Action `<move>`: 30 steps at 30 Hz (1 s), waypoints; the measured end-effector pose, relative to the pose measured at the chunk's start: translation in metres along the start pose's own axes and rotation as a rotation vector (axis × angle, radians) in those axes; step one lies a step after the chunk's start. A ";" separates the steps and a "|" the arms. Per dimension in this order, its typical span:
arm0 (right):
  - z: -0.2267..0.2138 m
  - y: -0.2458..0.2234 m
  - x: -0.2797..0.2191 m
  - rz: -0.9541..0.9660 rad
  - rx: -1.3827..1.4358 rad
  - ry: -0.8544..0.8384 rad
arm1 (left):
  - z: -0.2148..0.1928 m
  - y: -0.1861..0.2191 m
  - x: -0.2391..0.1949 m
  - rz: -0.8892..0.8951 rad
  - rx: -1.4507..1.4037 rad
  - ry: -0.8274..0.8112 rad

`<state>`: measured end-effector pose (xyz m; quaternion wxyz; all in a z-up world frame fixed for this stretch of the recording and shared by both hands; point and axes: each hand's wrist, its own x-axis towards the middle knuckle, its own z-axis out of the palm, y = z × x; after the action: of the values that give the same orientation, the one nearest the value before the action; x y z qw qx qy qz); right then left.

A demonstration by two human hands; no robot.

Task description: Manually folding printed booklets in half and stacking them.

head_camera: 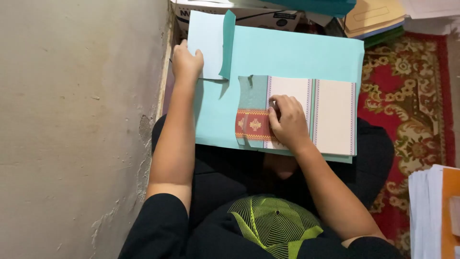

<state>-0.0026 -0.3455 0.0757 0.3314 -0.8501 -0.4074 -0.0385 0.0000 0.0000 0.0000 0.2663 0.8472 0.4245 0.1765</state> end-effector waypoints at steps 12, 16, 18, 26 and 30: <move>0.005 0.026 -0.014 0.075 0.277 0.012 | 0.012 0.130 -0.222 0.888 -0.393 0.140; -0.030 0.029 -0.011 0.219 0.656 0.049 | 0.016 0.137 -0.233 0.843 -0.360 0.022; -0.042 0.050 -0.022 0.320 0.647 0.103 | 0.013 0.138 -0.236 0.818 -0.258 -0.079; -0.053 0.071 -0.052 0.203 0.170 0.041 | 0.024 0.121 -0.222 0.839 -0.415 0.046; -0.058 0.058 -0.030 0.179 -0.002 -0.065 | -0.003 0.076 -0.145 0.722 -0.567 0.365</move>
<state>0.0304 -0.4263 0.0803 0.3193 -0.8842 -0.3404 0.0184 -0.0379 -0.1551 0.0380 0.3296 0.7896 0.0787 0.5115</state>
